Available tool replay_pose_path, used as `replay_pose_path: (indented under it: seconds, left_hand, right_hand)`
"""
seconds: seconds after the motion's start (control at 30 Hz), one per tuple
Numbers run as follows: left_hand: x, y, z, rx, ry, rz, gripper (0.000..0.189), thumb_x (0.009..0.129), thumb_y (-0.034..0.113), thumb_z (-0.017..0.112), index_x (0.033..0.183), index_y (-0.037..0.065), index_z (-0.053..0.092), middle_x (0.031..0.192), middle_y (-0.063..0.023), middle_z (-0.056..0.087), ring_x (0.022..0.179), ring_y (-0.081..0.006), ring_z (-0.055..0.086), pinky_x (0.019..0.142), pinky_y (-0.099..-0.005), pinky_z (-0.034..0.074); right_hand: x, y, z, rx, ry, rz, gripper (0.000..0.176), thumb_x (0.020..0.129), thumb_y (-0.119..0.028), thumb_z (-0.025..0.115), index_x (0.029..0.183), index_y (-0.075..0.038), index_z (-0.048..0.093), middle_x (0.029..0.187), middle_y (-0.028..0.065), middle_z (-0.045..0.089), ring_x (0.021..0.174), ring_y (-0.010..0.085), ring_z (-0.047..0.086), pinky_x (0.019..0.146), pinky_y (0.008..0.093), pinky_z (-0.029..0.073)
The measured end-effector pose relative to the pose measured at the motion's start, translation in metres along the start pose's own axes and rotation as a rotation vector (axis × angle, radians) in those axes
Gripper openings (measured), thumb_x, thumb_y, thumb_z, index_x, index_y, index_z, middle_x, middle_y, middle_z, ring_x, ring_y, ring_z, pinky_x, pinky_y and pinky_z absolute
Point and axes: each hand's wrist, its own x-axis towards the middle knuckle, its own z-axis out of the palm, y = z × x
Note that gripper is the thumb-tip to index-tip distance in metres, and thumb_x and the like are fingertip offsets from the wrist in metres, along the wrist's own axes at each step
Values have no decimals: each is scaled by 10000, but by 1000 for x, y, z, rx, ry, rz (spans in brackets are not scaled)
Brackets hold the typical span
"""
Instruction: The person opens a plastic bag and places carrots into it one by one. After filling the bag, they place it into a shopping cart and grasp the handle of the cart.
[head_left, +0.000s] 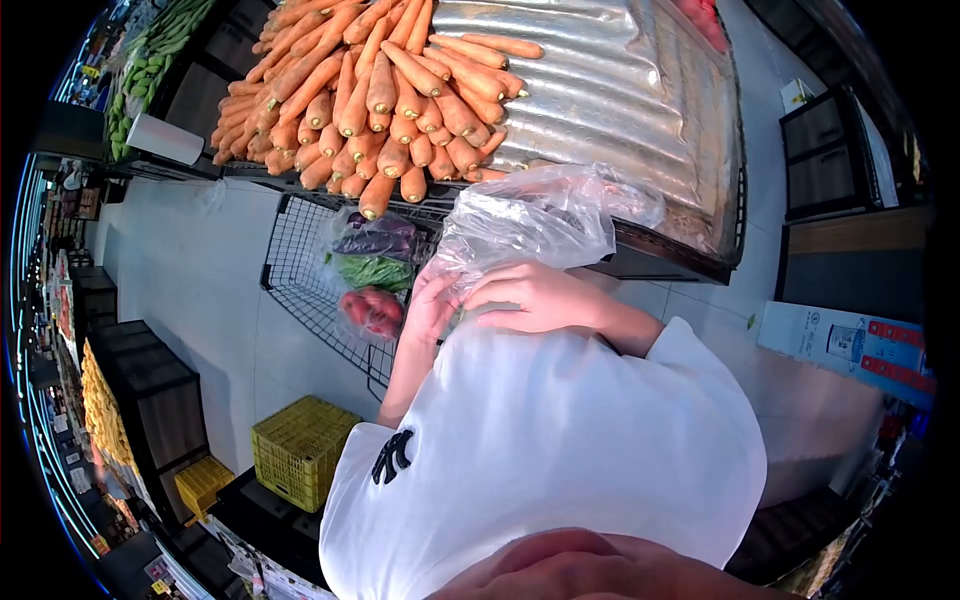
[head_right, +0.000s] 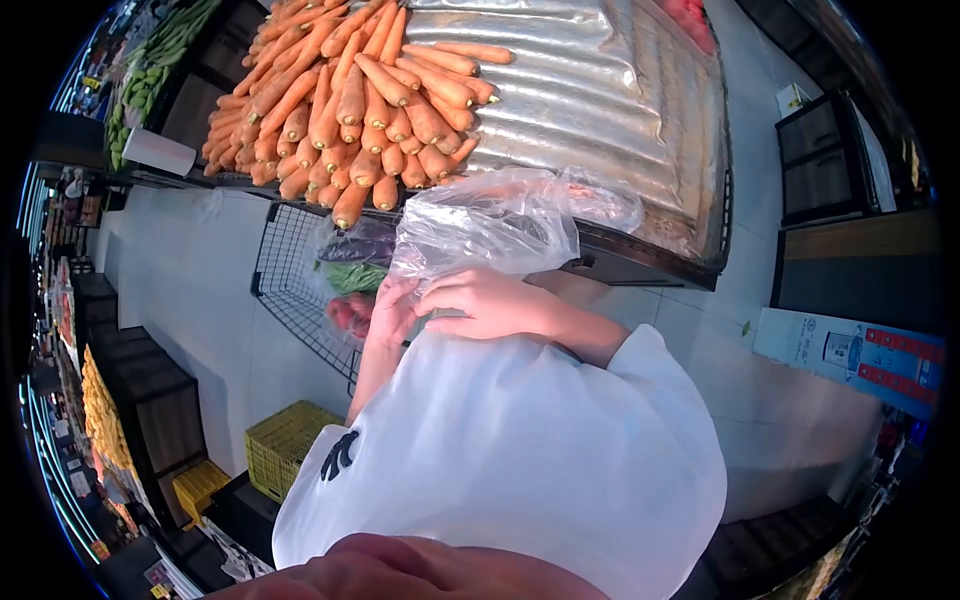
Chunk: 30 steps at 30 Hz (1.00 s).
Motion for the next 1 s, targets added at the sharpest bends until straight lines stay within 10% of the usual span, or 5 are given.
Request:
replay_pose_path:
  seconds: [0.23, 0.43, 0.53, 0.87, 1.0]
  left_hand:
    - [-1, 0, -29, -404, -16, -38, 407, 861, 129, 546, 1250, 19, 589, 1173, -128, 668, 1076, -300, 650, 930, -456, 544]
    - [-4, 16, -25, -488, 25, 14, 415, 861, 202, 517, 1223, 25, 617, 1181, -116, 672, 1078, -289, 639, 936, -429, 519]
    - [-3, 22, -23, -541, 49, 35, 420, 907, 238, 491, 1238, 10, 612, 1203, -131, 662, 1101, -303, 626, 974, -446, 497]
    - [9, 24, -33, -483, 64, 78, 436, 996, 266, 411, 1289, -16, 569, 1291, -145, 619, 1176, -302, 585, 1055, -432, 441]
    - [11, 32, -18, -245, 224, 96, 358, 1026, 203, 436, 1282, -12, 564, 1254, -110, 622, 1184, -236, 574, 1058, -359, 427]
  right_hand:
    - [-32, 24, -53, -63, 841, 106, 147, 908, -39, 674, 1050, -1, 672, 1074, 113, 719, 1018, 213, 670, 932, 354, 505]
    - [-53, 131, -15, 257, 561, 785, 977, 847, -428, 792, 1526, 38, 265, 1478, 281, 421, 1321, 337, 489, 1073, 433, 418]
    - [-57, 132, -2, 497, 425, 880, 1061, 834, -429, 803, 1548, 56, 186, 1512, 303, 363, 1334, 361, 471, 1074, 423, 414]
    - [-46, 110, -10, 802, 293, 529, 516, 894, -134, 761, 1343, -11, 540, 1092, 33, 669, 1038, 108, 602, 945, 298, 478]
    - [-37, 98, -10, 351, 271, 593, 302, 862, -79, 754, 1141, -8, 665, 973, 18, 683, 929, 88, 613, 875, 282, 501]
